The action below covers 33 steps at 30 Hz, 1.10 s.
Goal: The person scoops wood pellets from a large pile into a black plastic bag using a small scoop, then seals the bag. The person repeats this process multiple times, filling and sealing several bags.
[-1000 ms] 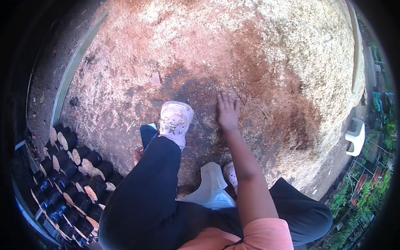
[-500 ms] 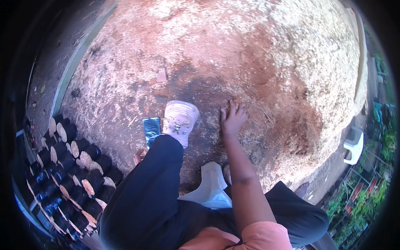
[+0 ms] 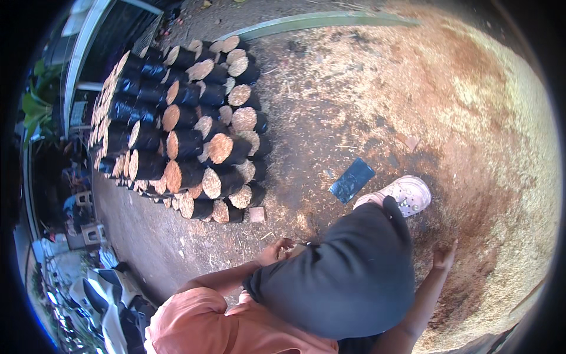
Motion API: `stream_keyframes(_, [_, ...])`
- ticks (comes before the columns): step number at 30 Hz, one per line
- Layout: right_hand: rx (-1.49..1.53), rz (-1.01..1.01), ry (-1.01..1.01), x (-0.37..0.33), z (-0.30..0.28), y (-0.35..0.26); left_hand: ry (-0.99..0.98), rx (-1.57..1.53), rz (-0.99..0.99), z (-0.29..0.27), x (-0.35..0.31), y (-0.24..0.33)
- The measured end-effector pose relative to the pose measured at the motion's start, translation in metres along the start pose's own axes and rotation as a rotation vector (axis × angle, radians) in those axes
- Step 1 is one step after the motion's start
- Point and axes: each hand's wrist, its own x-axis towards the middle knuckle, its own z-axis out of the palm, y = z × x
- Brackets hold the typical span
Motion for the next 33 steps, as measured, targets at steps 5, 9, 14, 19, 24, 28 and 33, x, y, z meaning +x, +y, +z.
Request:
stream_keyframes(5, [-0.034,-0.097,-0.057,-0.053,0.101,-0.078,-0.108,-0.301,-0.010,0.036,0.014,-0.022])
stream_keyframes(9, [-0.009,-0.176,-0.200,-0.127,0.235,-0.129,-0.262,-0.500,-0.033,0.036,0.013,-0.033])
stream_keyframes(14, [-0.120,-0.178,-0.533,-0.201,0.399,-0.154,-0.234,-0.455,0.135,0.045,0.011,-0.045])
stream_keyframes(19, [-0.397,-0.069,-0.789,-0.269,0.548,-0.097,-0.306,-0.463,0.196,0.058,0.030,-0.042])
stream_keyframes(24, [-0.241,0.225,-0.821,-0.337,0.626,0.062,-0.296,-0.470,0.105,0.047,0.024,-0.029])
stream_keyframes(28, [-0.367,0.390,-0.763,-0.364,0.641,0.196,-0.265,-0.582,0.072,0.045,0.020,-0.025])
stream_keyframes(33, [-0.442,0.444,-0.627,-0.369,0.625,0.314,-0.262,-0.642,0.124,0.053,0.023,-0.031])
